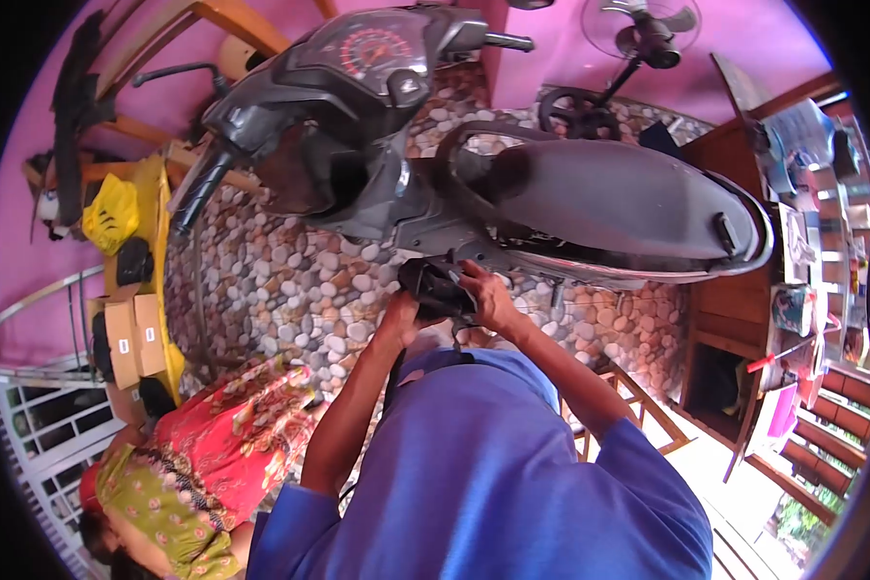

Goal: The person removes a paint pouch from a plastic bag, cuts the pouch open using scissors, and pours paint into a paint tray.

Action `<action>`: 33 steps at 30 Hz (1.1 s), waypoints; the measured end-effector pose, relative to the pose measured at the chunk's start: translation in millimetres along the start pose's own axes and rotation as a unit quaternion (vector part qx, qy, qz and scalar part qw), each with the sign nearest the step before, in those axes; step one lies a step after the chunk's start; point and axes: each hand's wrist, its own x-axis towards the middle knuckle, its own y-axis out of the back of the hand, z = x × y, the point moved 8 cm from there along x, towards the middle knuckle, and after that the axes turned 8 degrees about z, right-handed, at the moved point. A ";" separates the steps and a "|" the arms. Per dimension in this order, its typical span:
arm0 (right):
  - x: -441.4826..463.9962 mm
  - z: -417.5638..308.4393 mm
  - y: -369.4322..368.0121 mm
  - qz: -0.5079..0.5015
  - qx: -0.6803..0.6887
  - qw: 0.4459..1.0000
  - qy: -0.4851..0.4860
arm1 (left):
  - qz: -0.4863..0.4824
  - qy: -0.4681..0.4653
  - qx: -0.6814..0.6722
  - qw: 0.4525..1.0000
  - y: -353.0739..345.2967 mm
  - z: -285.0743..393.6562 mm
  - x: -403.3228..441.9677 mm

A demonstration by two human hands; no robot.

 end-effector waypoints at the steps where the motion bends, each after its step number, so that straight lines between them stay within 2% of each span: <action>1: 3.9 -8.8 -2.2 0.002 -0.026 0.999 0.024 | -0.046 0.067 -0.135 0.987 -10.7 7.3 -6.5; 2: 10.5 -13.5 -3.1 0.008 -0.056 0.997 0.049 | -0.095 0.129 -0.267 0.950 -21.6 21.5 -12.7; 3: 16.8 -9.2 -6.7 0.010 -0.053 0.997 0.051 | -0.093 0.127 -0.265 0.951 -21.2 43.7 -19.6; 5: 21.4 -4.3 -33.8 -0.056 -0.154 0.981 0.109 | -0.102 0.210 -0.321 0.918 -23.5 69.0 -38.0; 6: 29.1 -5.5 -38.7 -0.053 -0.150 0.981 0.106 | -0.100 0.212 -0.318 0.919 -12.8 61.6 -24.7; 8: 44.3 -13.0 -49.9 -0.078 -0.166 0.975 0.122 | -0.042 0.205 -0.212 0.955 26.4 24.9 15.2; 10: 59.0 -14.2 -46.9 -0.058 -0.125 0.985 0.101 | -0.046 0.203 -0.182 0.961 38.2 31.4 19.7; 12: 73.8 12.3 -33.9 0.001 0.031 0.996 -0.083 | -0.040 0.158 -0.217 0.962 45.6 46.3 27.9; 13: 76.2 20.6 -26.6 0.043 0.066 0.988 -0.133 | -0.056 0.165 -0.249 0.953 51.0 45.9 35.4; 16: 83.4 34.1 -45.6 0.025 0.017 0.995 -0.092 | -0.056 0.118 -0.264 0.956 57.4 58.9 52.4; 17: 77.5 43.6 -62.4 0.056 0.186 0.962 -0.193 | -0.024 0.091 -0.245 0.965 60.5 62.3 58.5; 19: 81.0 71.2 -110.4 0.135 0.352 0.873 -0.308 | -0.015 0.069 -0.254 0.965 86.4 52.4 92.3; 20: 96.5 55.8 -108.5 0.145 0.383 0.876 -0.255 | -0.009 0.051 -0.266 0.962 93.9 52.2 109.6; 23: 132.6 53.2 -131.2 0.139 0.189 0.935 -0.267 | -0.050 -0.009 -0.237 0.970 119.5 79.3 143.6; 24: 142.3 52.9 -139.9 0.128 0.272 0.904 -0.304 | -0.071 -0.027 -0.227 0.971 132.4 84.2 159.8; 25: 151.9 44.5 -130.9 0.146 0.177 0.937 -0.265 | -0.107 -0.165 -0.018 0.980 132.5 106.0 154.3; 26: 160.9 47.1 -139.4 0.149 0.199 0.934 -0.257 | -0.061 -0.343 0.281 0.894 133.6 127.5 143.9; 27: 167.6 49.5 -143.0 0.171 0.237 0.929 -0.226 | 0.015 -0.471 0.433 0.768 136.8 146.7 130.2; 29: 179.1 54.9 -153.2 0.179 0.194 0.944 -0.197 | 0.016 -0.462 0.421 0.780 140.3 136.9 164.7; 31: 176.2 54.7 -150.8 0.191 0.146 0.956 -0.167 | 0.084 -0.382 0.379 0.838 154.9 134.4 193.4; 33: 165.7 45.9 -133.0 0.215 0.069 0.969 -0.098 | 0.142 -0.337 0.353 0.861 162.9 130.0 213.3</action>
